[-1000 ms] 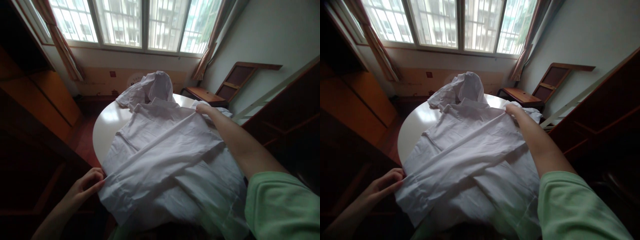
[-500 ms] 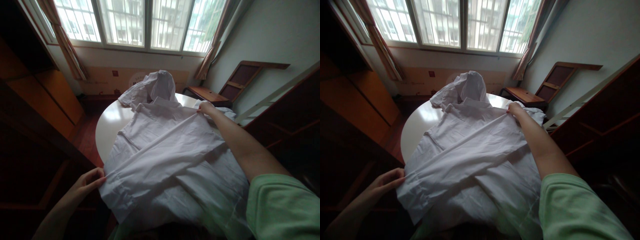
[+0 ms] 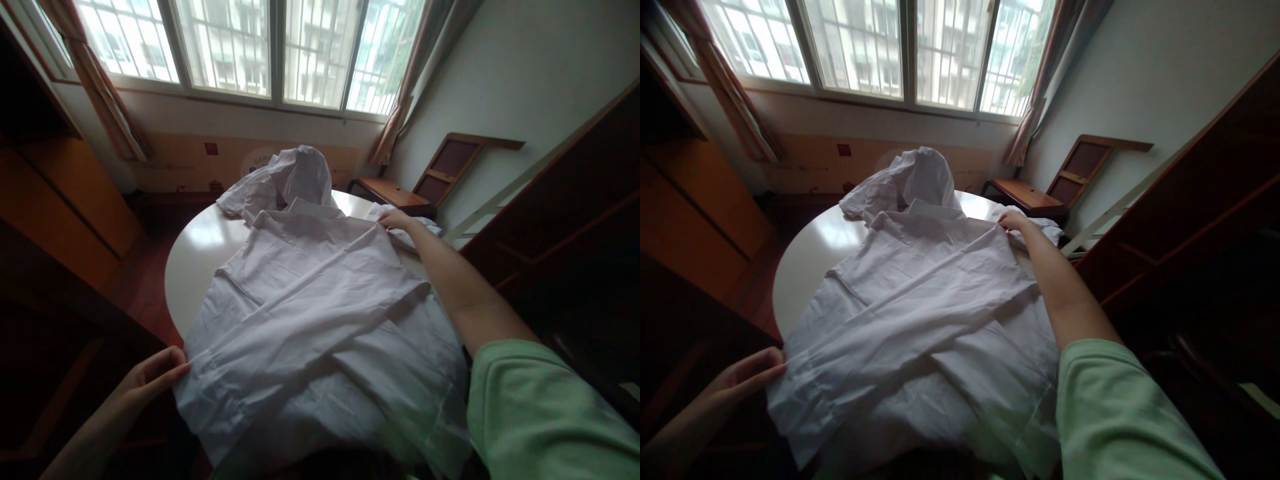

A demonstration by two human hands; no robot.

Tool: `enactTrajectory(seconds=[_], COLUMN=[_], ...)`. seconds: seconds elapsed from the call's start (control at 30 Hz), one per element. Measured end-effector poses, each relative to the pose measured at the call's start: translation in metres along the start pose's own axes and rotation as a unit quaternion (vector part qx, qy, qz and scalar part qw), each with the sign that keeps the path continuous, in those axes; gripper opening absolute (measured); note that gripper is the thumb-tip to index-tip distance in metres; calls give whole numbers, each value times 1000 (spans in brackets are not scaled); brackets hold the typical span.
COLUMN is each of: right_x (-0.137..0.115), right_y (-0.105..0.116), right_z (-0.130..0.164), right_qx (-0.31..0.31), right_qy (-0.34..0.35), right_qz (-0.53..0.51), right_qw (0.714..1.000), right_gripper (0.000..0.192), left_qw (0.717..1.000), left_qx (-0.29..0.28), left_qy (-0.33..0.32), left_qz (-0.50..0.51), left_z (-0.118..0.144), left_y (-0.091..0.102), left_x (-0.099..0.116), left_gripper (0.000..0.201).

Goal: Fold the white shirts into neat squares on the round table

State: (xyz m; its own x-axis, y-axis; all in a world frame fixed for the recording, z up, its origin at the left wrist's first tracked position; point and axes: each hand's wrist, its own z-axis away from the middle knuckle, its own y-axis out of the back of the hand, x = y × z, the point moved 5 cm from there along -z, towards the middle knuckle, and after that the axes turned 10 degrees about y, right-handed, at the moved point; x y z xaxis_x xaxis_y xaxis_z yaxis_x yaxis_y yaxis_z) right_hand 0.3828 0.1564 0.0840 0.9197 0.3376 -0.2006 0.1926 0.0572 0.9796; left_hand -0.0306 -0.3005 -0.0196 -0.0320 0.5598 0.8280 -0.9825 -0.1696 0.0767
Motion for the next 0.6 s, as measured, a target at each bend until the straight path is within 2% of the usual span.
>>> enactTrajectory(seconds=[0.07,0.23,0.3,0.37,0.47,0.53,0.6], right_x=[1,-4,-3,0,10,15,20], right_y=[2,1,-4,-8,-12,-17,-23], right_z=[0,5,13,24,49,68,89], right_qx=[14,136,164,178,161,111,60], right_qy=[-12,-55,-70,-82,-108,-116,-120], right_qz=[3,27,-15,-86,-215,-275,-301], right_qw=[1000,989,984,977,957,948,944], right_gripper=[19,34,35,26,14,18,25], left_qw=[1000,998,998,998,997,992,976], left_qx=[10,26,29,34,27,15,37], left_qy=[-7,-21,-12,-3,-2,-3,5], left_qz=[-18,-52,-52,-52,-75,-122,-214], left_z=[-1,-8,-10,-11,-12,-15,-20], left_y=[3,4,4,4,6,8,15], left_x=[-1,-3,-6,-8,-9,-9,-12], left_gripper=[25,27,28,29,29,30,35])
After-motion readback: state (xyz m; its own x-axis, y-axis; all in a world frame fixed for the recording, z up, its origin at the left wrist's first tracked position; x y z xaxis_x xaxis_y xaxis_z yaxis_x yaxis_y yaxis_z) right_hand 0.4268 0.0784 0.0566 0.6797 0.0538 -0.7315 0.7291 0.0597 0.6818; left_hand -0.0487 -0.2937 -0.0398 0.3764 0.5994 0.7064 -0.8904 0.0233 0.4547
